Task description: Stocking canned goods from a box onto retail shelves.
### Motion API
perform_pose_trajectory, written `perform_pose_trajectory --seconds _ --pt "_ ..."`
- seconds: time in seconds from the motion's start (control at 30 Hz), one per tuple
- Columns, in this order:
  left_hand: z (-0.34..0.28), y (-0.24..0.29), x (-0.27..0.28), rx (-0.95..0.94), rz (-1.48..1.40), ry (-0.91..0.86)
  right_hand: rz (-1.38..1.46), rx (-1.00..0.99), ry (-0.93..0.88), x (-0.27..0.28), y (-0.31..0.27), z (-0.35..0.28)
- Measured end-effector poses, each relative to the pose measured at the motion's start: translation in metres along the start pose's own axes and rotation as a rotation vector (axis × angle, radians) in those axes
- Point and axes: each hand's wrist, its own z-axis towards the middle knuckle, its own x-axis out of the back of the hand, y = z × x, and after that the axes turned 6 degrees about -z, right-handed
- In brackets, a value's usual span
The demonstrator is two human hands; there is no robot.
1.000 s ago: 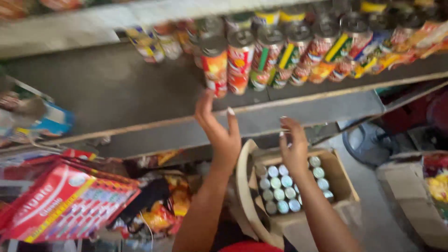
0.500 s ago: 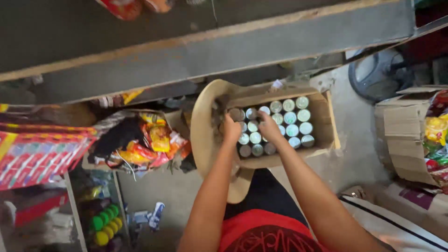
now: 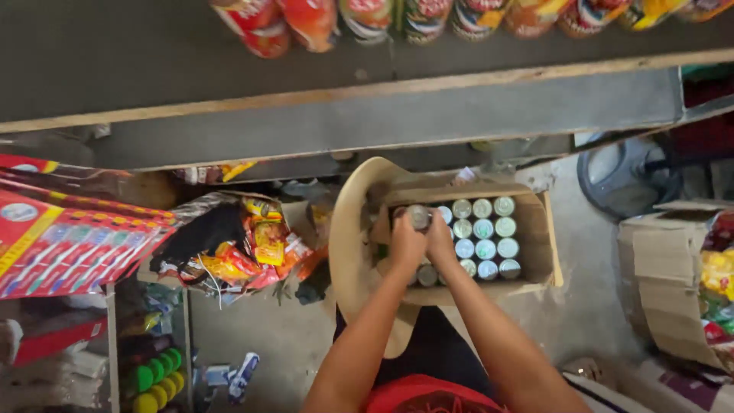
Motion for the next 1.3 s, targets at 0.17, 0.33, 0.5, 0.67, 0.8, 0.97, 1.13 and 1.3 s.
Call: perform_pose_trajectory --seconds 0.17,0.33,0.5,0.67,0.8,0.97,1.13,1.3 --pt "-0.046 0.109 0.1 -0.225 -0.02 -0.14 0.124 0.104 0.171 0.077 -0.117 -0.038" --pt "-0.05 0.188 0.225 -0.55 -0.078 -0.135 0.107 0.146 0.209 0.112 -0.219 -0.055" --pt "-0.016 0.21 0.321 -0.746 -0.213 0.023 0.027 0.521 0.343 0.107 -0.366 -0.059" --pt "0.026 0.242 0.409 -0.784 -0.106 0.137 0.106 0.678 0.325 0.061 -0.462 -0.03" --pt "0.083 0.254 0.433 -0.808 -0.184 0.196 0.202 0.73 0.361 0.03 -0.502 0.006" --pt "0.14 0.265 0.438 -0.739 -0.154 0.203 0.142 0.777 0.355 0.018 -0.524 0.02" --pt "0.181 0.273 0.429 -0.781 -0.17 0.187 -0.052 0.825 0.446 0.008 -0.52 0.051" --pt "0.218 0.295 0.42 -0.701 -0.078 0.167 -0.191 0.604 0.297 -0.005 -0.505 0.112"
